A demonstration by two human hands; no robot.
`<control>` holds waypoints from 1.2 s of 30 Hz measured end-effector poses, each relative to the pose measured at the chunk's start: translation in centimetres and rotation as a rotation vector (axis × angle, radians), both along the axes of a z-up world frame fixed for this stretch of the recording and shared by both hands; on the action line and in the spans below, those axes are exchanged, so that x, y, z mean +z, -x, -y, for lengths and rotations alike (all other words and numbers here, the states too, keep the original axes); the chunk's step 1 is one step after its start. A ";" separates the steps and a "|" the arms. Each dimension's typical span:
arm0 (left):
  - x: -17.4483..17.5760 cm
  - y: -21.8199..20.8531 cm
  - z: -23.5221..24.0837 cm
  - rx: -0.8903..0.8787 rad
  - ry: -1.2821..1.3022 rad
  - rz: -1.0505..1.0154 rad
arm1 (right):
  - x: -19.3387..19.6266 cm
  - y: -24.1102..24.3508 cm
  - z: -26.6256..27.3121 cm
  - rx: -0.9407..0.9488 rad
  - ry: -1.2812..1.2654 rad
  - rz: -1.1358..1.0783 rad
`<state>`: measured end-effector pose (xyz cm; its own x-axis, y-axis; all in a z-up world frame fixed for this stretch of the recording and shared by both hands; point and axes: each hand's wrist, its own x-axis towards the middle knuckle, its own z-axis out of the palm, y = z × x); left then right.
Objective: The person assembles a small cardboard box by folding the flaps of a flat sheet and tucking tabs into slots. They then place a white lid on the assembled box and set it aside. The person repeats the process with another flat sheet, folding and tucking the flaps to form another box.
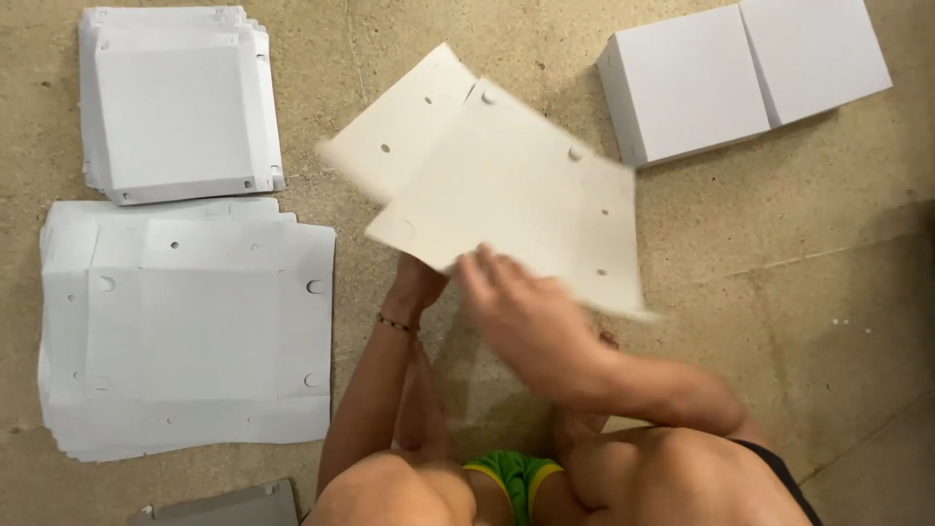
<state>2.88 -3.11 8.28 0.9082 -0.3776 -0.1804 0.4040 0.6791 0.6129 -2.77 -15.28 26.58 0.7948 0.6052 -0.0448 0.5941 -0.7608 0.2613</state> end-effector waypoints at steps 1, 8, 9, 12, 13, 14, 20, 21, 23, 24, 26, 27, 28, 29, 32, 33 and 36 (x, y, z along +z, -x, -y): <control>-1.9 -0.1 -0.7 0.000 -0.003 0.004 | -2.1 0.0 -1.2 0.000 -0.003 0.004; -7.4 0.2 -4.5 0.439 -0.323 -0.581 | -16.0 -1.2 -2.7 -0.129 -0.526 -0.415; -5.5 0.5 -4.5 0.479 -0.463 -0.557 | -15.5 -1.6 -2.2 -0.098 -0.615 -0.485; -0.4 1.9 -2.7 0.489 -1.190 -0.032 | -17.7 -3.6 2.3 -0.162 -0.827 -0.116; -0.3 2.8 -1.4 0.490 -1.190 -0.040 | -18.3 -3.7 4.8 -0.160 -0.825 -0.123; -0.1 3.4 -0.2 0.408 -1.248 0.242 | -18.8 -4.0 7.3 -0.294 -0.783 -0.064; -3.6 7.0 2.5 -0.482 -1.808 0.814 | -22.9 -1.6 13.5 -0.787 -0.476 -0.044; -4.0 6.6 2.0 -0.711 -1.819 0.762 | -23.1 -1.3 13.1 -0.848 -0.428 -0.081; -2.2 4.6 0.5 -0.762 -1.833 0.700 | -22.5 -0.9 11.7 -0.898 -0.343 -0.151; -1.3 4.0 -0.3 -0.832 -1.842 0.638 | -22.3 -0.2 10.8 -0.957 -0.258 -0.231; -1.5 3.1 -2.1 -0.861 -1.877 0.625 | -23.7 0.6 10.8 -0.885 -0.230 -0.100; -1.5 2.4 -3.0 -0.884 -1.916 0.618 | -24.4 0.7 10.8 -0.812 -0.205 0.038; -2.1 2.4 -3.9 -0.889 -1.917 0.620 | -24.3 0.5 11.0 -0.816 -0.207 0.036; -2.6 2.4 -4.7 -0.896 -1.886 0.592 | -24.3 0.3 11.3 -0.694 -0.319 0.093; -3.7 2.4 -5.9 -0.901 -1.839 0.589 | -25.2 0.4 12.6 -0.597 -0.471 0.086; -4.0 2.4 -6.2 -0.900 -1.820 0.601 | -25.8 0.4 12.9 -0.615 -0.512 0.012; -4.0 2.3 -6.5 -0.938 -1.810 0.630 | -25.4 1.2 12.8 -0.657 -0.468 -0.067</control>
<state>0.58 3.37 4.25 0.6706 -0.4416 -0.5961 -0.2815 -0.8949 0.3463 -3.97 -28.06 1.15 0.9992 -0.0162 0.0371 -0.0088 -0.9815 -0.1910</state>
